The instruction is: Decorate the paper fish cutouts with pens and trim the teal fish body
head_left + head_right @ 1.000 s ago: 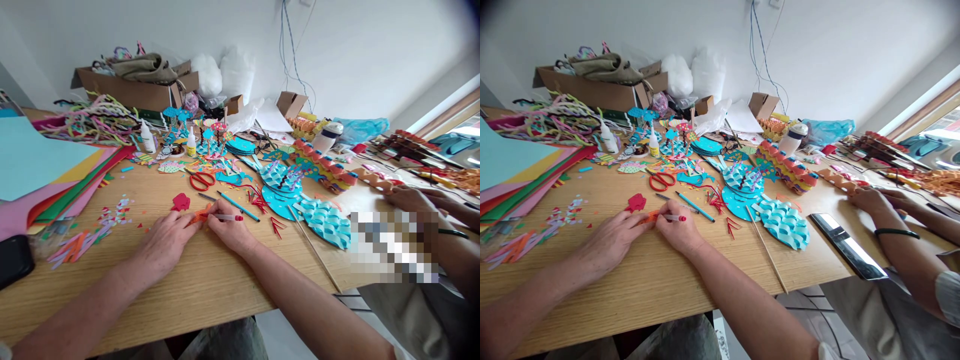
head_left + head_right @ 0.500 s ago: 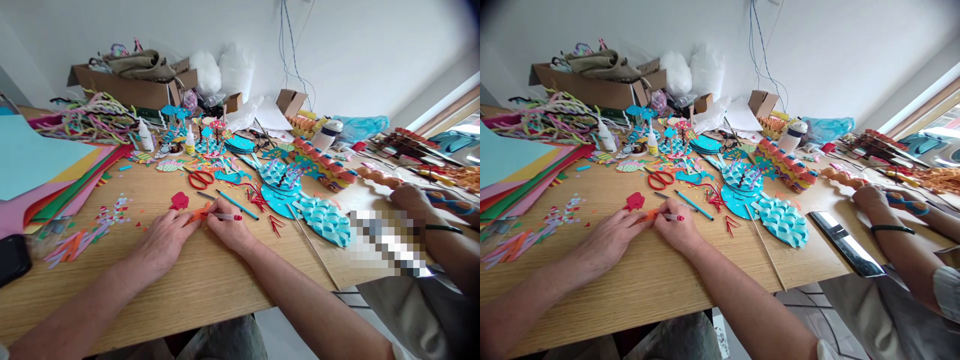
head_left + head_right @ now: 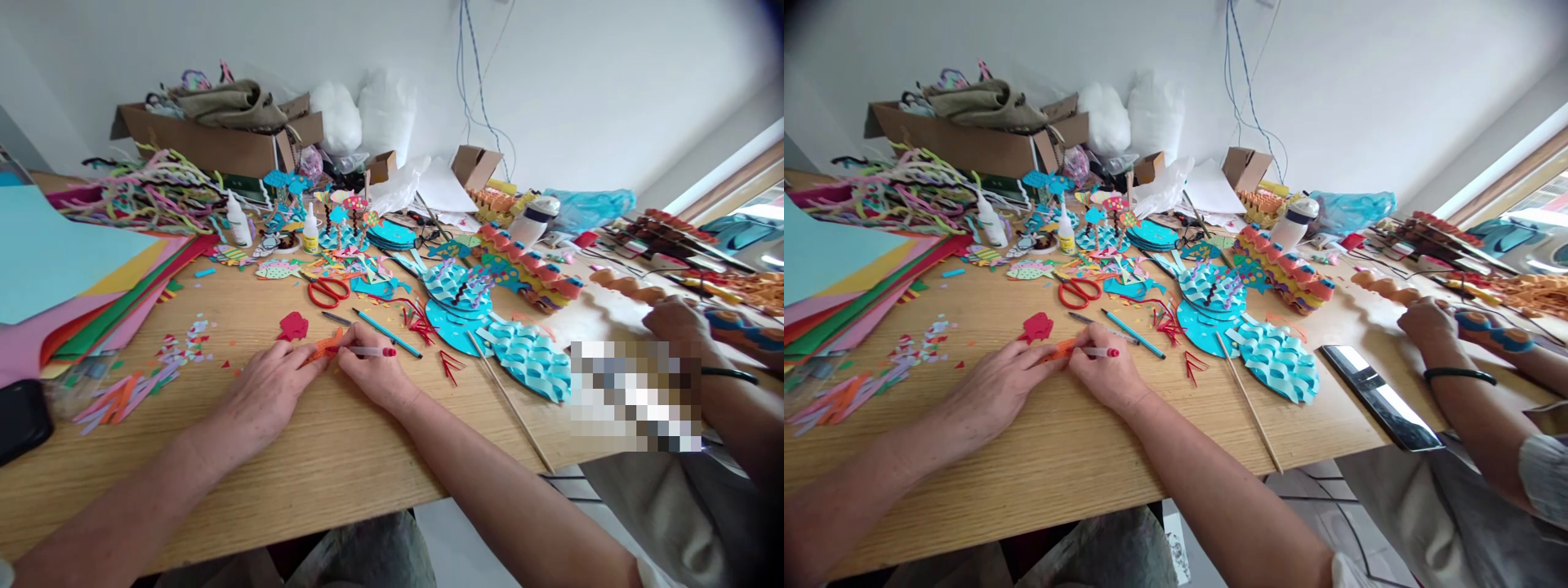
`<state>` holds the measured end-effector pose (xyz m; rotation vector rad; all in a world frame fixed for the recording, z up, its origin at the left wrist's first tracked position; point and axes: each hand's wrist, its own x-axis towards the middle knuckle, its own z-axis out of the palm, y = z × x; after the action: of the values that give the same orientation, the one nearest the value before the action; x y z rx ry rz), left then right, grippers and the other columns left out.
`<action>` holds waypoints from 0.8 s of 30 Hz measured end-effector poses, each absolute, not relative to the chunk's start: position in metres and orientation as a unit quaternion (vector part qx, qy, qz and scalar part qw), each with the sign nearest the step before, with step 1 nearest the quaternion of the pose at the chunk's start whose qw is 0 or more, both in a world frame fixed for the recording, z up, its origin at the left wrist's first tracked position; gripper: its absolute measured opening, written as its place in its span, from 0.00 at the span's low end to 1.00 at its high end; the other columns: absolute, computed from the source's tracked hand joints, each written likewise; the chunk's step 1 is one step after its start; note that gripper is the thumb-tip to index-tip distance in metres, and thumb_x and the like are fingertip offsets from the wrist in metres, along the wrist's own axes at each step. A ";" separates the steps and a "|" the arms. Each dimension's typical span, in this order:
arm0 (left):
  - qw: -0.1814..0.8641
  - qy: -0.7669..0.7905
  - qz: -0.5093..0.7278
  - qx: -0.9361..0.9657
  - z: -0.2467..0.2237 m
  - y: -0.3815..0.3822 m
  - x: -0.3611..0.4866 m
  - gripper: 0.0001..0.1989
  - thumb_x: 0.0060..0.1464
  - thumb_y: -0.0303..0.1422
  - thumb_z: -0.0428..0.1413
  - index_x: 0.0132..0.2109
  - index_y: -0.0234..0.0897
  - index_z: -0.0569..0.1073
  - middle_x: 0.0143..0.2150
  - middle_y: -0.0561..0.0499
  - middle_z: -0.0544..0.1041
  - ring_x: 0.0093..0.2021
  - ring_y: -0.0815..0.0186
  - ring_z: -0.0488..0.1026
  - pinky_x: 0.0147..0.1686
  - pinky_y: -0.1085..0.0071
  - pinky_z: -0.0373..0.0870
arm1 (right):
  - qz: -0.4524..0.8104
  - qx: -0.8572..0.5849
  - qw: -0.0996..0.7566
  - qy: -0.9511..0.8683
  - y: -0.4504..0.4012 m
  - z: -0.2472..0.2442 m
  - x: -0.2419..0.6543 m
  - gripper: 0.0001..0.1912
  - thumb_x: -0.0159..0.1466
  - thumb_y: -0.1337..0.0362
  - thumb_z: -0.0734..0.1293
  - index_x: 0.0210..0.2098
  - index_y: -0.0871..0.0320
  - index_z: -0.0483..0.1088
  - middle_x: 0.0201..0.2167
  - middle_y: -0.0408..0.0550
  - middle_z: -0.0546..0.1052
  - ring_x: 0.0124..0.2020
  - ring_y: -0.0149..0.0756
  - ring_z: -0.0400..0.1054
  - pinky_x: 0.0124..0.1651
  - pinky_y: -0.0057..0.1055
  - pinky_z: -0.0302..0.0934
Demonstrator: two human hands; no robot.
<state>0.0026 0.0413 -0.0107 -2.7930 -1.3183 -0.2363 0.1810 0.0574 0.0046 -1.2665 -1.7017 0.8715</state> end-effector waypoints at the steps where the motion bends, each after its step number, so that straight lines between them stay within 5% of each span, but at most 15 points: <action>1: 0.020 -0.424 -0.076 -0.902 -0.010 0.041 0.003 0.22 0.58 0.23 0.43 0.57 0.41 0.65 0.52 0.46 0.69 0.46 0.58 0.64 0.45 0.60 0.65 | 0.356 -0.506 0.417 -0.666 0.058 0.005 0.181 0.04 0.50 0.71 0.59 0.22 0.56 0.59 0.17 0.36 0.62 0.19 0.26 0.56 0.23 0.24 0.50; 24: 0.019 -0.423 -0.073 -0.903 -0.010 0.041 0.002 0.22 0.57 0.22 0.42 0.56 0.40 0.65 0.51 0.45 0.69 0.46 0.58 0.63 0.46 0.60 0.65 | 0.331 -0.517 0.400 -0.680 0.057 0.005 0.181 0.03 0.50 0.70 0.59 0.21 0.56 0.59 0.17 0.36 0.63 0.19 0.26 0.55 0.23 0.23 0.51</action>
<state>0.0020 0.0413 -0.0100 -2.8036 -1.3129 -0.2256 0.1811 0.0567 0.0053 -1.3068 -1.7212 0.8383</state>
